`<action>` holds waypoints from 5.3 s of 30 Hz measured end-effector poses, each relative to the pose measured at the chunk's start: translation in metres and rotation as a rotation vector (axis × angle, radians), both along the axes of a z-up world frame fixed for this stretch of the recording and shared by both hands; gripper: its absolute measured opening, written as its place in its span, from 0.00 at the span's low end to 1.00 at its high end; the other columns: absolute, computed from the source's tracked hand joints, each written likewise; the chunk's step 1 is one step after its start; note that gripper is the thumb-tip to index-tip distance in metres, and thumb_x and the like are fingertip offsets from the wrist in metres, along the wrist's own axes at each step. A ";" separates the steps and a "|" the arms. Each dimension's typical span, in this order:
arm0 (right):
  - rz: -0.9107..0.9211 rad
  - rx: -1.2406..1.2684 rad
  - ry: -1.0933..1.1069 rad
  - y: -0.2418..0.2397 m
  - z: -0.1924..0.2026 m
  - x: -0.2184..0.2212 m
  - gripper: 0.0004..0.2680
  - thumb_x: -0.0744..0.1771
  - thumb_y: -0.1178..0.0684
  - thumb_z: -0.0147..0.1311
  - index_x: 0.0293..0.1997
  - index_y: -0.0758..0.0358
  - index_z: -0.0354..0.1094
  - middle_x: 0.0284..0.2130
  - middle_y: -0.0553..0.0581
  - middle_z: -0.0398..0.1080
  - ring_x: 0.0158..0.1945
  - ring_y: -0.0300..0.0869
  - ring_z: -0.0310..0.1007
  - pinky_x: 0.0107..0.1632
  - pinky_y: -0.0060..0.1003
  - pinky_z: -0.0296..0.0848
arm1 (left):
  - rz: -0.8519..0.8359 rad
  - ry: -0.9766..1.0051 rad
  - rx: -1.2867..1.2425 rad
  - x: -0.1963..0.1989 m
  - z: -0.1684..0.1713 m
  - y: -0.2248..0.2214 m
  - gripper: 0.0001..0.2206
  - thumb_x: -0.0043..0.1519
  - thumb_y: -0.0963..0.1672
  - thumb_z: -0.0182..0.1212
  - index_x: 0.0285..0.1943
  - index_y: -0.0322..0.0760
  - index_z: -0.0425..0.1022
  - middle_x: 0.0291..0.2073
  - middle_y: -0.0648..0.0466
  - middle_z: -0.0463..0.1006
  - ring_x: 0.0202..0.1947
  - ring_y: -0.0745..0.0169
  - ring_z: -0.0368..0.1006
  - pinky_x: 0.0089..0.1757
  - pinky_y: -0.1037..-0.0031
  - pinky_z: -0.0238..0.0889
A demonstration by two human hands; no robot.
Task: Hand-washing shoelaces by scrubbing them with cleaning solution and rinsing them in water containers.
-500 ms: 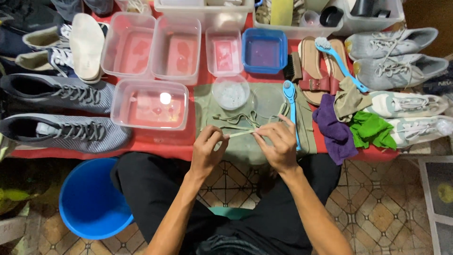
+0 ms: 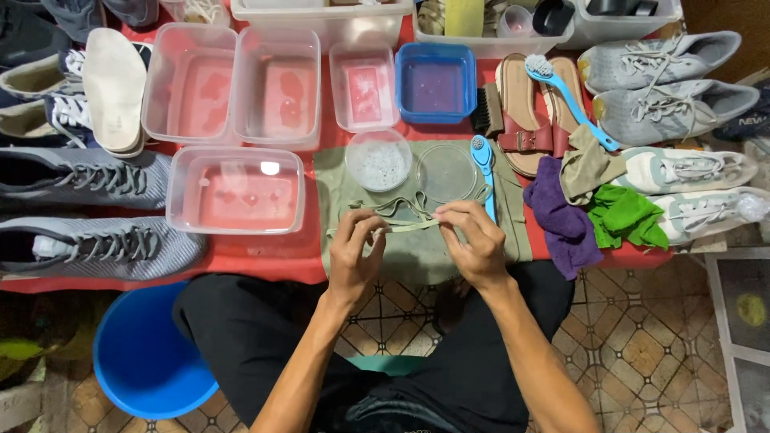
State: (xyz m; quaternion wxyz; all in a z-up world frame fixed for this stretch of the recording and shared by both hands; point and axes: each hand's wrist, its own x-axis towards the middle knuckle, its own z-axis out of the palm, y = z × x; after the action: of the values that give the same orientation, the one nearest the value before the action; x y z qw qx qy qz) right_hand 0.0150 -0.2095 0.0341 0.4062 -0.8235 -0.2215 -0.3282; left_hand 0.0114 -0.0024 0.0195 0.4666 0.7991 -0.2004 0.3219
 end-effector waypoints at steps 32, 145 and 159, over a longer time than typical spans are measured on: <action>-0.147 0.564 0.527 0.028 0.003 0.028 0.06 0.68 0.58 0.61 0.47 0.69 0.77 0.36 0.59 0.77 0.39 0.37 0.77 0.47 0.36 0.79 | -0.057 0.161 -0.176 0.014 -0.006 -0.047 0.16 0.56 0.37 0.65 0.55 0.34 0.79 0.38 0.49 0.65 0.37 0.48 0.68 0.43 0.63 0.66; 0.199 0.023 0.458 0.046 0.008 -0.044 0.09 0.69 0.49 0.49 0.29 0.55 0.68 0.12 0.54 0.58 0.21 0.43 0.59 0.30 0.36 0.66 | -0.519 0.571 -0.382 -0.051 0.025 0.011 0.13 0.71 0.42 0.47 0.34 0.37 0.73 0.13 0.52 0.60 0.17 0.70 0.49 0.24 0.76 0.51; 0.226 0.063 0.416 0.056 0.022 -0.042 0.07 0.68 0.51 0.52 0.30 0.55 0.69 0.15 0.56 0.62 0.19 0.48 0.65 0.29 0.38 0.70 | -0.502 0.567 -0.414 -0.045 0.035 0.014 0.12 0.70 0.41 0.46 0.34 0.35 0.74 0.13 0.52 0.58 0.17 0.71 0.50 0.24 0.76 0.51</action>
State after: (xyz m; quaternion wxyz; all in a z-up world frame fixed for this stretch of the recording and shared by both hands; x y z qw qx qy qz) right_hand -0.0274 -0.1531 0.0561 0.5029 -0.8303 -0.2134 -0.1106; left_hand -0.0334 0.0113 0.0546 0.7174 0.6721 -0.1836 -0.0005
